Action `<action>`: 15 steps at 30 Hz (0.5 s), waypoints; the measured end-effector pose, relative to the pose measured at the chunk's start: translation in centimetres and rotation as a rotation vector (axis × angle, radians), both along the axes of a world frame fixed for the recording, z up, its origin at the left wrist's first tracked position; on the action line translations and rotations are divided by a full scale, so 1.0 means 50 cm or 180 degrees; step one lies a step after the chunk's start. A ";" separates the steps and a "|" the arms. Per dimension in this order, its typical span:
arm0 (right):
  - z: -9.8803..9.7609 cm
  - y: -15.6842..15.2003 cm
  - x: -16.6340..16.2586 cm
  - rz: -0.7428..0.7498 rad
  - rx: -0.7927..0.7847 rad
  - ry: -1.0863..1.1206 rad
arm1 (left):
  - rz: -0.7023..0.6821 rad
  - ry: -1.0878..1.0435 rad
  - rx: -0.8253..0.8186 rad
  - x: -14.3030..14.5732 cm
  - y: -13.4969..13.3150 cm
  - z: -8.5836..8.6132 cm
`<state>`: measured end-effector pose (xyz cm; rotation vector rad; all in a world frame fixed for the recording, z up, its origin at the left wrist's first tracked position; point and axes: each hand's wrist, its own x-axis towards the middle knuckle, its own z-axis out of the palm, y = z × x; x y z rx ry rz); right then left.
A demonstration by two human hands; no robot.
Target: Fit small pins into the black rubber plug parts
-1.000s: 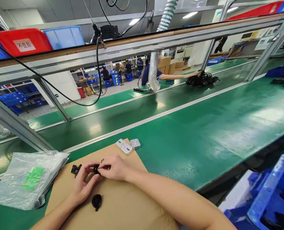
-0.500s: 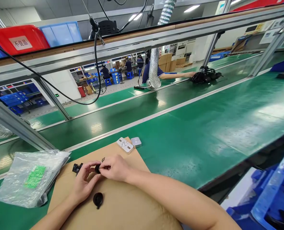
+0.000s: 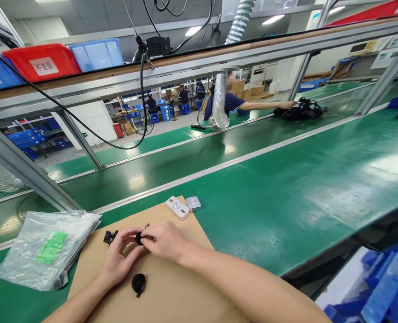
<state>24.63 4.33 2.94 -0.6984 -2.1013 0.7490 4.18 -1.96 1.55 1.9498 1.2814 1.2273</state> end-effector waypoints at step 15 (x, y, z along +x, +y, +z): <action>-0.002 0.015 -0.007 0.0143 -0.1911 0.0300 | 0.0150 -0.0589 -0.0313 0.003 0.002 0.008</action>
